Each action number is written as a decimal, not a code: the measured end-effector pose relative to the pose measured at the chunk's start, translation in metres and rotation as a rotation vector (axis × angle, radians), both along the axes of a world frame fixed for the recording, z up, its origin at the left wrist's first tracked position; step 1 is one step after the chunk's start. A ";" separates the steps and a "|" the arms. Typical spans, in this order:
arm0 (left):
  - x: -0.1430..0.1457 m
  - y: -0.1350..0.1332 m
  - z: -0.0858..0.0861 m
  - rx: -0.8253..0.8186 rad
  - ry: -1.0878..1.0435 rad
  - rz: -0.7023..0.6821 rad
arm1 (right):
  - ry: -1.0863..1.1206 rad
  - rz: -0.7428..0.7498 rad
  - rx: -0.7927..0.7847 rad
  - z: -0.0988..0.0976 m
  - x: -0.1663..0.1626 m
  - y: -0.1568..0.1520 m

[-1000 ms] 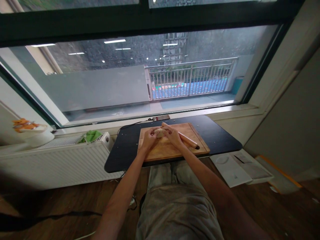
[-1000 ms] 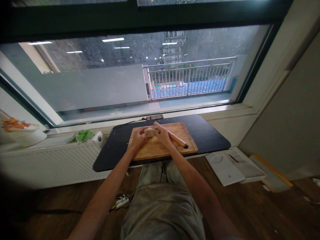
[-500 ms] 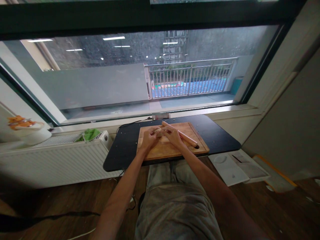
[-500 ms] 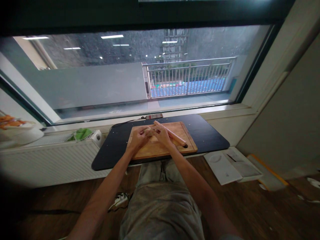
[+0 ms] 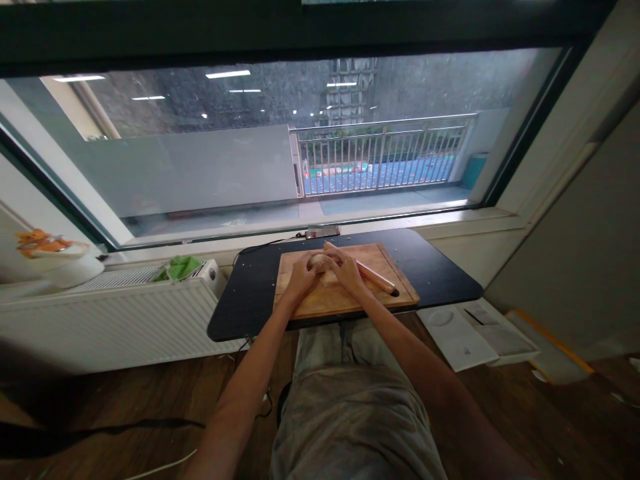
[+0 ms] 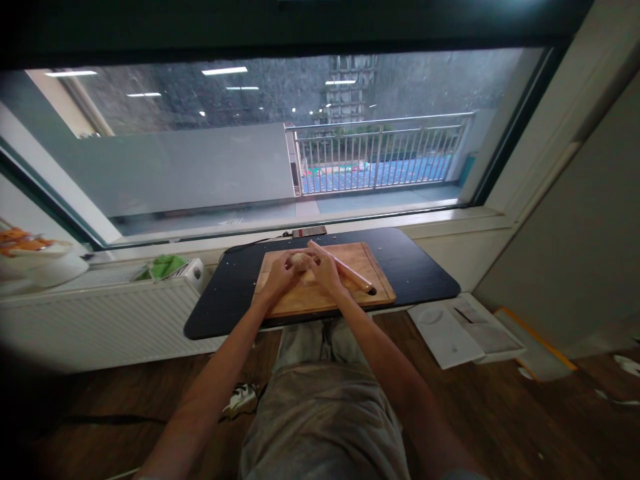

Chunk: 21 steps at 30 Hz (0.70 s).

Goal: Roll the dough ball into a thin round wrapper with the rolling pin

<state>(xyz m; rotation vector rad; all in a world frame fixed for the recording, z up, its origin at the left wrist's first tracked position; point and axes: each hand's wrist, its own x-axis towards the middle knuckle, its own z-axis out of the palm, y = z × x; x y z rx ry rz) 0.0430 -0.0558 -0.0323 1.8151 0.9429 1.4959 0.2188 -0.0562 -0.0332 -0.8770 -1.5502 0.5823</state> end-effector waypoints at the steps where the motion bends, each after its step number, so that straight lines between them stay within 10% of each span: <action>1: 0.000 0.000 0.000 -0.014 -0.007 -0.009 | -0.018 -0.001 0.007 -0.001 0.000 0.000; 21: -0.004 0.005 -0.001 -0.006 0.013 0.082 | -0.008 0.001 -0.005 -0.008 0.000 0.003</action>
